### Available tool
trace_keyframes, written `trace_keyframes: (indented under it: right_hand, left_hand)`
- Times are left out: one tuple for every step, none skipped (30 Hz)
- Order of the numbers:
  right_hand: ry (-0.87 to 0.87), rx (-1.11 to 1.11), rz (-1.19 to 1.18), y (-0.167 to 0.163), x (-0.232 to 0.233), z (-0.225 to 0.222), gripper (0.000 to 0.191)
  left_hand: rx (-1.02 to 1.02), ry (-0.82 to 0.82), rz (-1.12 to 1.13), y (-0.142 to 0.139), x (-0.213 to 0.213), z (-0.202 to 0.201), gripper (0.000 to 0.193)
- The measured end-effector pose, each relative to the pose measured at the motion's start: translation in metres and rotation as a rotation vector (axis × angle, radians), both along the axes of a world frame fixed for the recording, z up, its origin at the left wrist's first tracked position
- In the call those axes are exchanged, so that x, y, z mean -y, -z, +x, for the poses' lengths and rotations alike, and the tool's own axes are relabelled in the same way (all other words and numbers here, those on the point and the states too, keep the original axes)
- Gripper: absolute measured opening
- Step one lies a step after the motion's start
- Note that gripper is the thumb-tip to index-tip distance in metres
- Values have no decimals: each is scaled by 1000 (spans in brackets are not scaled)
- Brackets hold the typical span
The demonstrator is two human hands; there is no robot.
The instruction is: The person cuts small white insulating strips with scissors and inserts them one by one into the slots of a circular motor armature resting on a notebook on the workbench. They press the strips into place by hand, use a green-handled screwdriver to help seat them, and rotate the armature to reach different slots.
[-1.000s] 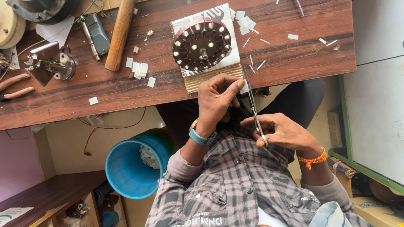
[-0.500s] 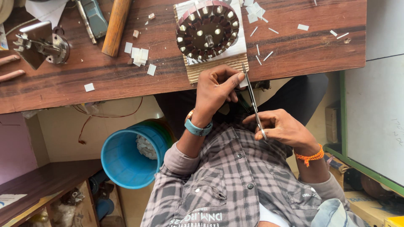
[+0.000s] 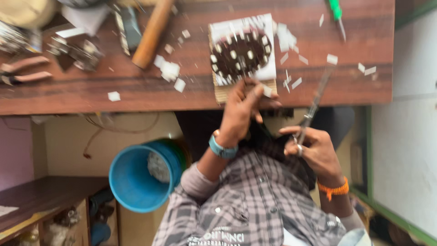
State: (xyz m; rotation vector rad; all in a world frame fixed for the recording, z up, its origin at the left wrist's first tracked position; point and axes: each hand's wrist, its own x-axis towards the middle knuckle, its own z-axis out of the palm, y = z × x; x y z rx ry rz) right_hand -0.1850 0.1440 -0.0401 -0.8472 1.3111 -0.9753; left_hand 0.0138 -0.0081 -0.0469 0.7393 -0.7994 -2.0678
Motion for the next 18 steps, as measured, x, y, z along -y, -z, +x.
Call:
trace_keyframes:
  right_hand:
    - [47, -14, -91, 3, 2, 1, 60]
    - [94, -29, -192, 5, 6, 0, 66]
    - [125, -50, -208, 8, 9, 0, 69]
    - [157, -67, -219, 11, 13, -1, 73]
    - [191, -82, -221, 13, 17, -2, 76]
    - [185, -67, -238, 16, 21, -3, 77]
    - [179, -53, -247, 18, 24, -4, 78]
    - [174, -38, -247, 20, 25, -4, 79]
    - [148, -80, -246, 22, 26, -5, 80]
    - [123, -122, -244, 23, 27, -6, 80]
    - [100, -164, -240, 24, 27, -6, 81]
    - [85, -165, -227, 25, 27, -6, 80]
    - [72, -166, -212, 24, 26, -6, 79]
    - [60, -167, -196, 23, 27, -5, 79]
    - [49, -179, -174, 21, 28, -5, 77]
    - [37, -189, -146, 18, 29, -4, 74]
    - [27, -198, -117, 15, 29, -3, 72]
    - [6, -197, -102, 11, 30, -3, 72]
  left_hand:
    - [-70, 20, 48, -2, -3, 0, 33]
    - [-159, 81, 70, -4, -8, 0, 35]
    - [-245, 146, 94, -6, -13, 1, 37]
    - [-258, 173, 143, -7, -17, 1, 34]
    - [-269, 199, 203, -7, -22, 0, 31]
    - [-218, 140, 135, -7, -26, 0, 29]
    - [-168, 81, 76, -5, -27, 0, 27]
    - [-118, 21, 26, -3, -26, 1, 25]
    - [-85, -8, -22, 1, -23, 3, 26]
    - [-52, -36, -70, 4, -19, 5, 29]
    - [-19, -63, -115, 6, -15, 8, 33]
    - [-2, -72, -125, 8, -12, 10, 27]
    - [15, -78, -132, 8, -9, 13, 22]
    - [31, -83, -139, 6, -7, 14, 19]
    - [42, -77, -167, 3, -6, 15, 18]
    - [54, -71, -192, -1, -5, 16, 17]
    - [67, -63, -214, -6, -4, 17, 17]
    - [81, -54, -231, -11, -3, 16, 17]
